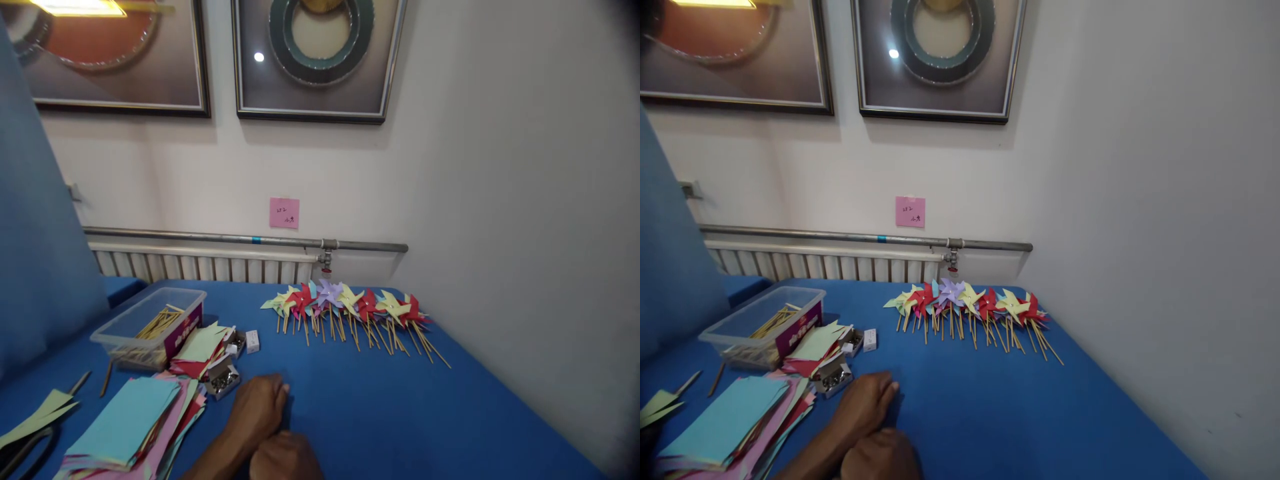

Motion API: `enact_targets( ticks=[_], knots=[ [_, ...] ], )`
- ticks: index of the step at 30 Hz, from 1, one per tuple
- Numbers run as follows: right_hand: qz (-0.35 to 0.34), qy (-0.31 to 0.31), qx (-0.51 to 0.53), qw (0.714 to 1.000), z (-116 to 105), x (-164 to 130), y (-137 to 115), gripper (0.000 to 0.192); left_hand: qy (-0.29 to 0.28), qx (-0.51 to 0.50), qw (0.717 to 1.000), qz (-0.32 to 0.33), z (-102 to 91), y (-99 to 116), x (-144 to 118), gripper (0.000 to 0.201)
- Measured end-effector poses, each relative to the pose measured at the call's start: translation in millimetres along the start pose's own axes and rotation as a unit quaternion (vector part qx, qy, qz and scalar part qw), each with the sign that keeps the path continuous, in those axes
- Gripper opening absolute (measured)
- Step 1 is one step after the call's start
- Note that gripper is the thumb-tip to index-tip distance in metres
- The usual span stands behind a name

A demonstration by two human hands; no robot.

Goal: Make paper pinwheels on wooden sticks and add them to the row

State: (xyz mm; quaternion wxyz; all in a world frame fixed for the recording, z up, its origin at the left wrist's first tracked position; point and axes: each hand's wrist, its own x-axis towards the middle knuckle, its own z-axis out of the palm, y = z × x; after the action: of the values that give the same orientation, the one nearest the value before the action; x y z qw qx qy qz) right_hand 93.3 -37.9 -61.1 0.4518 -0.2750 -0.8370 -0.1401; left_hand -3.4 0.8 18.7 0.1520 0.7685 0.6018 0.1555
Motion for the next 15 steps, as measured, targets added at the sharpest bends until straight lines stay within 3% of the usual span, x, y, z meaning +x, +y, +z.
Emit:
enact_targets(
  ticks=[4, 8, 11, 15],
  knots=[
    [-0.016, -0.037, -0.002, 0.999, 1.6, -0.1, -3.2, 0.07, 0.014, -0.016, 1.0, -0.006, -1.0, 0.6, -0.8, 0.043],
    [-0.036, 0.01, 0.01, 0.999, -12.1, 5.7, 2.1, 0.079, 0.011, -0.012, 1.0, -0.001, 2.2, -0.6, 0.2, 0.04],
    [-0.056, 0.005, 0.024, 0.998, -7.1, -3.2, 0.3, 0.076, 0.02, -0.027, 0.999, 0.013, 6.9, -1.3, -0.6, 0.039],
    [0.029, -0.084, 0.015, 0.996, 13.7, -23.3, -12.7, 0.053, 0.075, -0.076, 0.993, 0.053, 6.9, 2.3, -1.9, 0.042]
  ],
)
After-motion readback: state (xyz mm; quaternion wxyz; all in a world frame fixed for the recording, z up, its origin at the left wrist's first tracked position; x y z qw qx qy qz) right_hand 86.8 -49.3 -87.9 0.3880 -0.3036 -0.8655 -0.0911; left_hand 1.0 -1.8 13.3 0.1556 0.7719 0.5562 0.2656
